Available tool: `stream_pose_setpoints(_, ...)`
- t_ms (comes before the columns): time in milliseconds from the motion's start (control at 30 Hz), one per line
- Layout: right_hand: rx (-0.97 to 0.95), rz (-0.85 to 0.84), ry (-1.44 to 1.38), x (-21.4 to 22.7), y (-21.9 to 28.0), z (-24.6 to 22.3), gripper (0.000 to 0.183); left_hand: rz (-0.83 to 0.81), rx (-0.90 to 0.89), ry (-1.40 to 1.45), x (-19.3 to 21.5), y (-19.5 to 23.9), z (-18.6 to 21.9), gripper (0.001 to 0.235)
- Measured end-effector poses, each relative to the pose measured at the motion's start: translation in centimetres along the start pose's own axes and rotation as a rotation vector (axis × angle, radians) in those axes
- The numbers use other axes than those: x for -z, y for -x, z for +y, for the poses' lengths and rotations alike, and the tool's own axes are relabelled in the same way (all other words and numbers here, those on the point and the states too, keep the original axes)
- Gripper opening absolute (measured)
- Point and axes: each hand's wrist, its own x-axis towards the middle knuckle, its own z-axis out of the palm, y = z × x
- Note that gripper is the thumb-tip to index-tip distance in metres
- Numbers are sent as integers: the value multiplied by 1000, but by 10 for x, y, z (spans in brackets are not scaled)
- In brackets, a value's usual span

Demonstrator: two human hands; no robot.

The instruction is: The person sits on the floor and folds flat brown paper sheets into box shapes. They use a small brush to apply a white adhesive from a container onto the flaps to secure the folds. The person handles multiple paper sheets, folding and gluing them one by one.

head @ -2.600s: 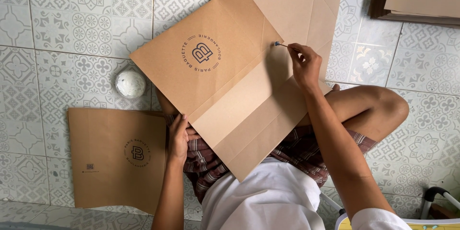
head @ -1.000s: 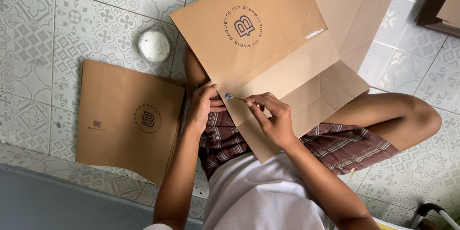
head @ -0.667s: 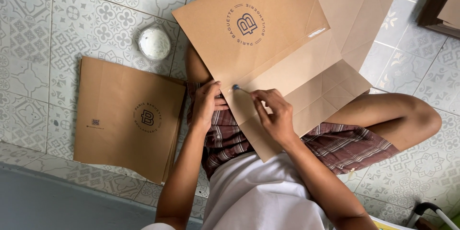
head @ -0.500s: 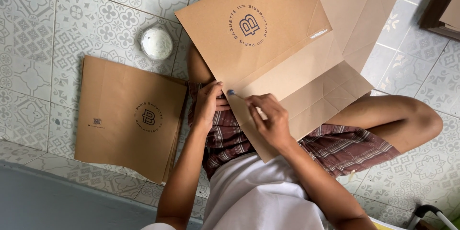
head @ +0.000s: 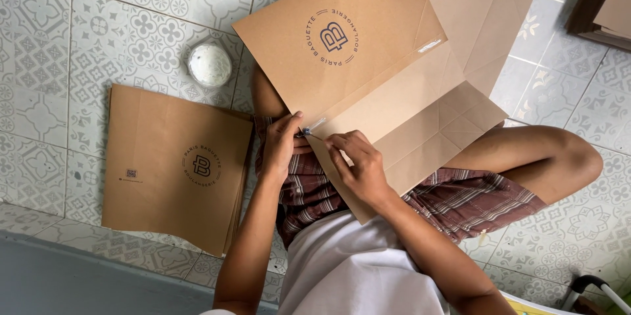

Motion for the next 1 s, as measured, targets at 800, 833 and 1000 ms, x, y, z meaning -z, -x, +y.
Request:
stream_pose_setpoints(800,-8,-18,-21,-12,17,24,16,-33,-18,9,17,-27,-33,58)
stream_pose_setpoints(833,-4,-18,-23,-6,15,29,16,-32,-22,10,13,-17,-18,58)
stream_pose_setpoints(1000,-13,20,61,4,18,45,13,-36,-12,3,4,8,13,60)
